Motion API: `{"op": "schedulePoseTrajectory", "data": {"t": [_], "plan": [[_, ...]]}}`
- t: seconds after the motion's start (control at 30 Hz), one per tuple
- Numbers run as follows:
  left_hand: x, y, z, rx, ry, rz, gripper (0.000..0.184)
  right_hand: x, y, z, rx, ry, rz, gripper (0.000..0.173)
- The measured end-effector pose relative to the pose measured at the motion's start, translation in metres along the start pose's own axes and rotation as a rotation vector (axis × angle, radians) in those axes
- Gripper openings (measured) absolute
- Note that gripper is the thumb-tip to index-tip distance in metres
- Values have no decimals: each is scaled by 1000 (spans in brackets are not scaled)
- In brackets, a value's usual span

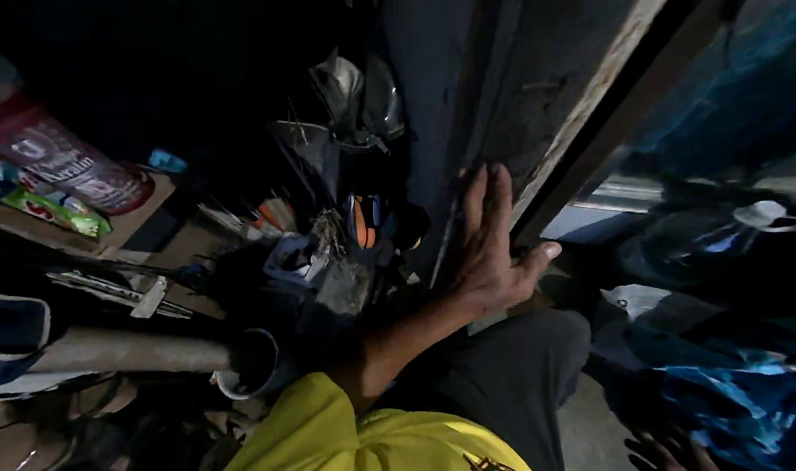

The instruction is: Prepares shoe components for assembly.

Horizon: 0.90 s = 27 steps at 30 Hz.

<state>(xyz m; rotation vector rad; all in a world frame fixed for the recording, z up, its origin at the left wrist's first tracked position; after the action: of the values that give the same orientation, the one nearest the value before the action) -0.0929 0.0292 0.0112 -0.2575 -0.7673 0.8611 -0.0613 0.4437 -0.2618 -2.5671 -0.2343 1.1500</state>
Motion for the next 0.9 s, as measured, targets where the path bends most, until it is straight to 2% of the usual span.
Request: {"op": "schedulePoseTrajectory", "data": {"t": [0.13,0.17,0.27,0.37,0.53,0.6,0.73,0.8,0.9], "plan": [[-3,13,17,-63,54,-76,96,-45,18,-14,25,-101,-45,59],[-9,15,20,-54,78,-142,89,-53,23,-15,23,-130,-61,59],[-38,12,18,66,101,-337,53,-65,35,-14,-17,-176,-110,57],[-81,9,-9,81,-22,-207,40,-60,42,-4,-38,-164,-94,57],[-160,-2,-43,134,-298,134,53,-65,54,1,-56,-129,-78,50],[-179,-1,-43,102,-366,198,63,-84,61,0,-65,-207,-92,44],[-199,8,-30,22,-440,197,81,-143,84,-10,-98,-402,-170,43],[-200,17,-21,-26,-430,166,78,-177,102,-20,-126,-511,-251,42],[-206,28,-10,-3,-369,127,66,-229,138,-34,-212,-660,-347,40]]}}
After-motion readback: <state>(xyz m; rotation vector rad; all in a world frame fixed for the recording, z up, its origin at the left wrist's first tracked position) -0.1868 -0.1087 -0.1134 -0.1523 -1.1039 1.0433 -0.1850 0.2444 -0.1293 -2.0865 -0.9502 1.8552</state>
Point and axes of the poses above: each hand's wrist, its own z-axis towards the middle knuckle, its own y-axis out of the palm, x = y × z, the point moved 6 cm from there along z, towards the middle knuckle, and after that the axes turned 14 degrees about y, right-handed, at the moved point
